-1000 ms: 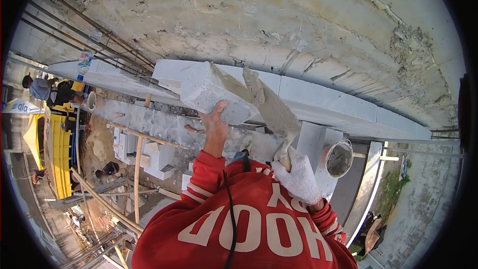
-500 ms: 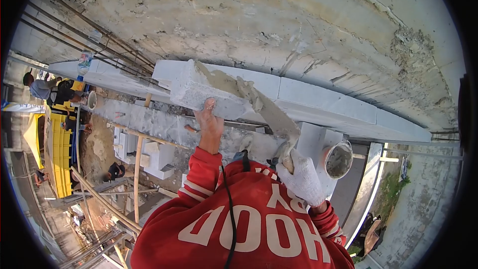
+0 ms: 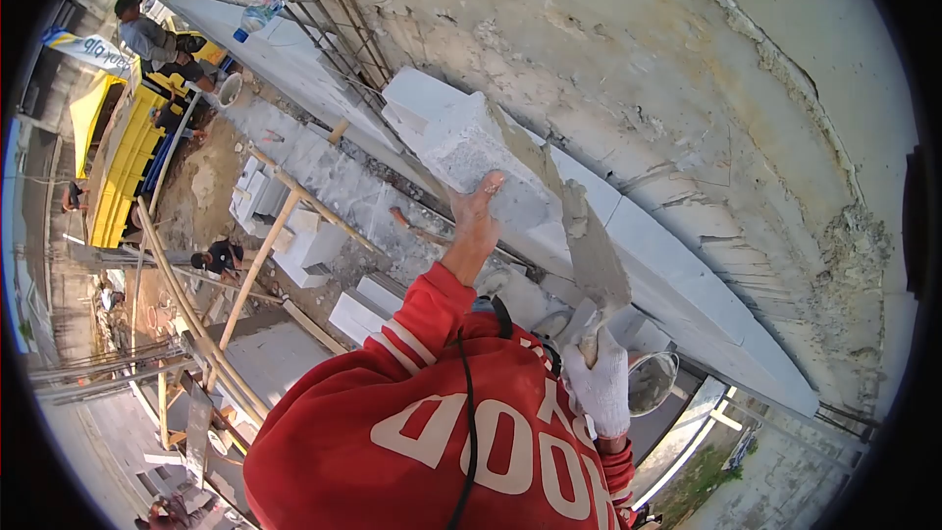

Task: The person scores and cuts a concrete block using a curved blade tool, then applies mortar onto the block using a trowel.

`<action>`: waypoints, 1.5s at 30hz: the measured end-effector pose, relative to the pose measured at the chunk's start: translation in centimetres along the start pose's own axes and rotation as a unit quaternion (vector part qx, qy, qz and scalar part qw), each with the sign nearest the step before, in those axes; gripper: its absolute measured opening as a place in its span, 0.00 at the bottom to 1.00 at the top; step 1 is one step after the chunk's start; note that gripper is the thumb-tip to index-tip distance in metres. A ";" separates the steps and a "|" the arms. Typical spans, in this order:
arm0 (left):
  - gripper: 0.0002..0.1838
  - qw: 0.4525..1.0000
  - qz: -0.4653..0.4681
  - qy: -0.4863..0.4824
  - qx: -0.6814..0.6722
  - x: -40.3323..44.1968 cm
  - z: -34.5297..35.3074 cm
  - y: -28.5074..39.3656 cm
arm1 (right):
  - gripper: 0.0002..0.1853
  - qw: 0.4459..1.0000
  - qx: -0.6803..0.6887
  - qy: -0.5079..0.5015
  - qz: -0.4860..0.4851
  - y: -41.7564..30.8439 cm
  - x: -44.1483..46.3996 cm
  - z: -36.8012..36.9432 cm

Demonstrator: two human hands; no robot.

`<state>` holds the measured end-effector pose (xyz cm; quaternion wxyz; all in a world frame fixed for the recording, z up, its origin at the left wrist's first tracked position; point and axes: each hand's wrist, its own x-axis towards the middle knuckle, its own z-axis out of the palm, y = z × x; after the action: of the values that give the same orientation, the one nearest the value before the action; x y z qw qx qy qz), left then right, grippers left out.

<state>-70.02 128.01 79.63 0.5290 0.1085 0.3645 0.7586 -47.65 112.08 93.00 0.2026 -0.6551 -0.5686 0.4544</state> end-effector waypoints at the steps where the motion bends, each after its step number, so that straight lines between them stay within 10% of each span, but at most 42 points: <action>1: 0.42 1.000 -0.022 -0.015 -0.013 -0.2 0.0 0.1 | 0.06 0.994 0.091 -0.001 0.063 0.0 0.1 0.1; 19: 0.40 0.995 -0.056 -0.031 -0.078 -0.1 -1.0 0.9 | 0.15 0.945 -0.299 0.085 -0.106 -3.3 3.5 1.5; 32: 0.42 0.984 -0.100 -0.016 -0.148 -1.2 4.6 5.5 | 0.09 0.992 0.003 0.106 -0.075 0.1 2.0 1.3; 45: 0.43 0.914 -0.360 0.001 -0.189 -5.2 7.6 4.0 | 0.14 0.936 -0.144 0.234 -0.221 4.5 9.0 6.9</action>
<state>-66.56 126.02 88.88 0.7768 -0.1326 0.2294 0.5713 -51.35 117.47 82.68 0.3285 -0.6226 -0.6952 0.1454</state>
